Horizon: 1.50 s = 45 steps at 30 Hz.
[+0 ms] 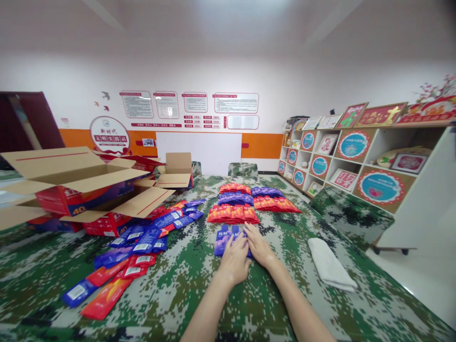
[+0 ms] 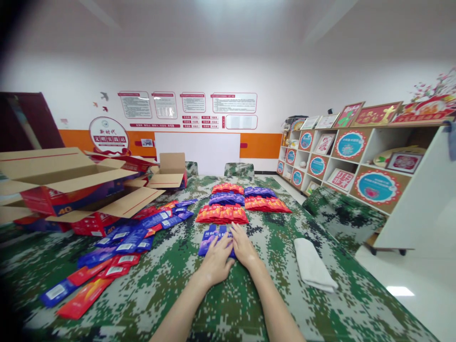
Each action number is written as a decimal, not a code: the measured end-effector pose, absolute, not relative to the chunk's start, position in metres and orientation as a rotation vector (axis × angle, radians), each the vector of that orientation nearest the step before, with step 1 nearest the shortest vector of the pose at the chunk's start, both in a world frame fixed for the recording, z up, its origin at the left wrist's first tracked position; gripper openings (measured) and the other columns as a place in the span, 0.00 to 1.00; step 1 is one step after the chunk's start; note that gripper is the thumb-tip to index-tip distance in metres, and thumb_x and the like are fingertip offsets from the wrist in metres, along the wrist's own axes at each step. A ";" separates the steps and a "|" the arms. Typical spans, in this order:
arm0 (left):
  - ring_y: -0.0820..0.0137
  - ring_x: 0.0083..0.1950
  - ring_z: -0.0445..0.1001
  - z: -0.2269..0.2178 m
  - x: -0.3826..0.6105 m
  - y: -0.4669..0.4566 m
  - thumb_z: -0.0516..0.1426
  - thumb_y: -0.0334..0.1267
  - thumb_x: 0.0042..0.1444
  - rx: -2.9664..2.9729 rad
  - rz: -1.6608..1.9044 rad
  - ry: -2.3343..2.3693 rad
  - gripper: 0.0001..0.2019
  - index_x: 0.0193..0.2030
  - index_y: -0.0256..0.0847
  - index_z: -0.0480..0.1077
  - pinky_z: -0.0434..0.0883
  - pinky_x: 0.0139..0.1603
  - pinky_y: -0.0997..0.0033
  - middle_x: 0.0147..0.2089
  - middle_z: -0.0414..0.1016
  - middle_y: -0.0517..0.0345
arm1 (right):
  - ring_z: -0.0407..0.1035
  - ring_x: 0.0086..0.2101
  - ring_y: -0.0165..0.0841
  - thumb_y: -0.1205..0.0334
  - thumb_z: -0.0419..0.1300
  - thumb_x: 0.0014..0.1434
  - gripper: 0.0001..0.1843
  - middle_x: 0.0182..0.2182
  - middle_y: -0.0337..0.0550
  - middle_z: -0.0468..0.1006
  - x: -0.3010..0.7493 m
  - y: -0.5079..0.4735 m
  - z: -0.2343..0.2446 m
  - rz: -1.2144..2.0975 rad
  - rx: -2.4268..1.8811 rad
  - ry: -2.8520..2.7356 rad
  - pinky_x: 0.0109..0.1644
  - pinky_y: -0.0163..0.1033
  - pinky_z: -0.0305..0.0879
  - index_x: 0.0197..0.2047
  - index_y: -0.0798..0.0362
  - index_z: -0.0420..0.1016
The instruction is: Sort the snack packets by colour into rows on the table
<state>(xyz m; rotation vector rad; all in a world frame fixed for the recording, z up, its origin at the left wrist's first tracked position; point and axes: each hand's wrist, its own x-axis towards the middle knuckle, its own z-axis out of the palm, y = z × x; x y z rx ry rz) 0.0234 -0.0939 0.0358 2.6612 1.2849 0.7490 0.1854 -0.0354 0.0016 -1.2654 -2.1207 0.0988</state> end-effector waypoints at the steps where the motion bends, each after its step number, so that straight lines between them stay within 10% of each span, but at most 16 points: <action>1: 0.64 0.66 0.44 0.034 0.023 -0.095 0.51 0.42 0.53 2.676 0.721 1.259 0.27 0.60 0.42 0.55 0.42 0.66 0.57 0.64 0.53 0.53 | 0.46 0.60 0.34 0.63 0.40 0.60 0.25 0.60 0.46 0.56 0.185 -0.036 0.002 0.141 -1.261 -2.161 0.63 0.47 0.47 0.60 0.55 0.58; 25: 0.63 0.67 0.43 0.035 0.015 -0.106 0.44 0.51 0.57 2.649 0.687 1.239 0.32 0.64 0.34 0.46 0.40 0.67 0.59 0.66 0.48 0.48 | 0.48 0.60 0.36 0.51 0.42 0.60 0.28 0.60 0.43 0.57 0.190 -0.019 -0.012 0.226 -1.415 -2.142 0.63 0.47 0.46 0.60 0.54 0.59; 45: 0.59 0.64 0.49 0.086 -0.216 0.005 0.53 0.34 0.48 2.204 0.460 2.172 0.30 0.60 0.36 0.51 0.48 0.62 0.63 0.61 0.54 0.43 | 0.67 0.46 0.37 0.73 0.50 0.48 0.24 0.46 0.49 0.74 -0.066 0.049 0.060 0.350 -1.119 -2.303 0.52 0.39 0.59 0.50 0.56 0.68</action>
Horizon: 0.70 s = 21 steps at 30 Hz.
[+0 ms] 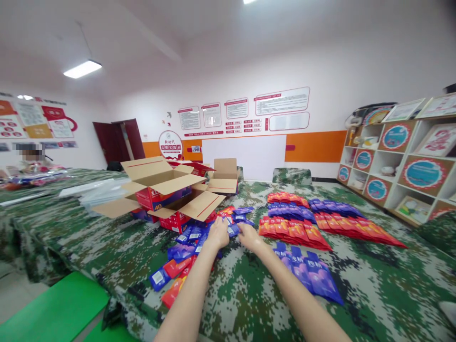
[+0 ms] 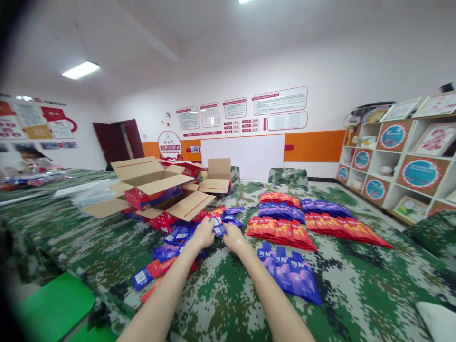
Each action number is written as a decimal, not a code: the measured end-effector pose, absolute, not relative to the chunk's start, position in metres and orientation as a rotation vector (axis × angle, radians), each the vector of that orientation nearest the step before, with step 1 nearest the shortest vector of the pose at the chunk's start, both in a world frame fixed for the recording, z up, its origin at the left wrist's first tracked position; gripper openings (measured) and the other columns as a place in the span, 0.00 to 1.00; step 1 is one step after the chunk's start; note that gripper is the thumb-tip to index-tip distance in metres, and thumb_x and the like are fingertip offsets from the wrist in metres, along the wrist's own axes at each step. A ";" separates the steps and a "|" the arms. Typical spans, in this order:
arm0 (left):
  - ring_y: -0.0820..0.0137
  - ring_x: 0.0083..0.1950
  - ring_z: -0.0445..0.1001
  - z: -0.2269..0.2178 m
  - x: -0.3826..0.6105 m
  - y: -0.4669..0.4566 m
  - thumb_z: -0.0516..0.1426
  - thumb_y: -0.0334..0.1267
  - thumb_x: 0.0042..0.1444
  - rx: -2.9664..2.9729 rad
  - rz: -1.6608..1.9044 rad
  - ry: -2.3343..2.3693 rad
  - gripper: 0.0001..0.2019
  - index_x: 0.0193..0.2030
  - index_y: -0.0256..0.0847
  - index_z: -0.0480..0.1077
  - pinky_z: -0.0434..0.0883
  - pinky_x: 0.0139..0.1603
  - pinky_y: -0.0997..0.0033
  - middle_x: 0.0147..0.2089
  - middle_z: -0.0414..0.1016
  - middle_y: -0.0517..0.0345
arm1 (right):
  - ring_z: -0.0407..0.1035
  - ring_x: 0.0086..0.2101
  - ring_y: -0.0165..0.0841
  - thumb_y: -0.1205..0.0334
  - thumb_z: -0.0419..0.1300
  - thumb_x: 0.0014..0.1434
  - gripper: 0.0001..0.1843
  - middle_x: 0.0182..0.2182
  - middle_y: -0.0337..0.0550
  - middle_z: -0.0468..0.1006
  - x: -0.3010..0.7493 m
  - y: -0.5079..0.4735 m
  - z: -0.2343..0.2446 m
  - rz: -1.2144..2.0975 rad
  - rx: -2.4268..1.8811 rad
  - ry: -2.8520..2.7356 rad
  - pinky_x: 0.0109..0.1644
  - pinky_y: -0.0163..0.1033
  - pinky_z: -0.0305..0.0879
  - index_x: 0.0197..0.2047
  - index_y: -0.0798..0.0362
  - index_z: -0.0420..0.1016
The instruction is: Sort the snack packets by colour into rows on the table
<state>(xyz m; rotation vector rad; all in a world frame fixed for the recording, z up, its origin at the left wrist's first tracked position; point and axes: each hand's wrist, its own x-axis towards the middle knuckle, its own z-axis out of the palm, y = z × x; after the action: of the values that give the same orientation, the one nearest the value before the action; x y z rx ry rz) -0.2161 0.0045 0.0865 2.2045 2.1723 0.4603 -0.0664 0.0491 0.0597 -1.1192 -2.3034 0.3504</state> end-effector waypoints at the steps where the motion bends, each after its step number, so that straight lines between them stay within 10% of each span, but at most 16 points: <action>1: 0.57 0.63 0.51 0.085 -0.225 0.008 0.53 0.34 0.48 2.178 0.434 2.204 0.31 0.60 0.34 0.51 0.49 0.62 0.61 0.60 0.55 0.40 | 0.66 0.47 0.37 0.73 0.50 0.48 0.24 0.46 0.50 0.73 -0.077 0.056 0.059 0.357 -1.105 -2.314 0.53 0.39 0.58 0.50 0.56 0.68; 8: 0.51 0.58 0.59 0.075 -0.254 0.022 0.54 0.42 0.47 2.076 0.302 2.324 0.30 0.58 0.38 0.55 0.55 0.55 0.50 0.56 0.59 0.39 | 0.57 0.56 0.38 0.76 0.52 0.44 0.33 0.56 0.57 0.63 -0.131 0.081 0.054 0.363 -0.847 -2.492 0.59 0.42 0.51 0.56 0.63 0.61; 21: 0.63 0.52 0.66 0.084 -0.242 0.017 0.48 0.34 0.54 2.090 0.678 2.328 0.11 0.45 0.41 0.61 0.61 0.52 0.61 0.48 0.67 0.51 | 0.67 0.41 0.36 0.68 0.49 0.55 0.14 0.37 0.50 0.76 -0.120 0.072 0.084 0.134 -0.890 -2.446 0.48 0.36 0.58 0.39 0.56 0.74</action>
<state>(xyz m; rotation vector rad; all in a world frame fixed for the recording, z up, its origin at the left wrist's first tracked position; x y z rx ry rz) -0.2424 0.0170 0.0842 2.0903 2.3279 0.6784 -0.1199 0.0722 0.0838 -0.8901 -2.4458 0.1338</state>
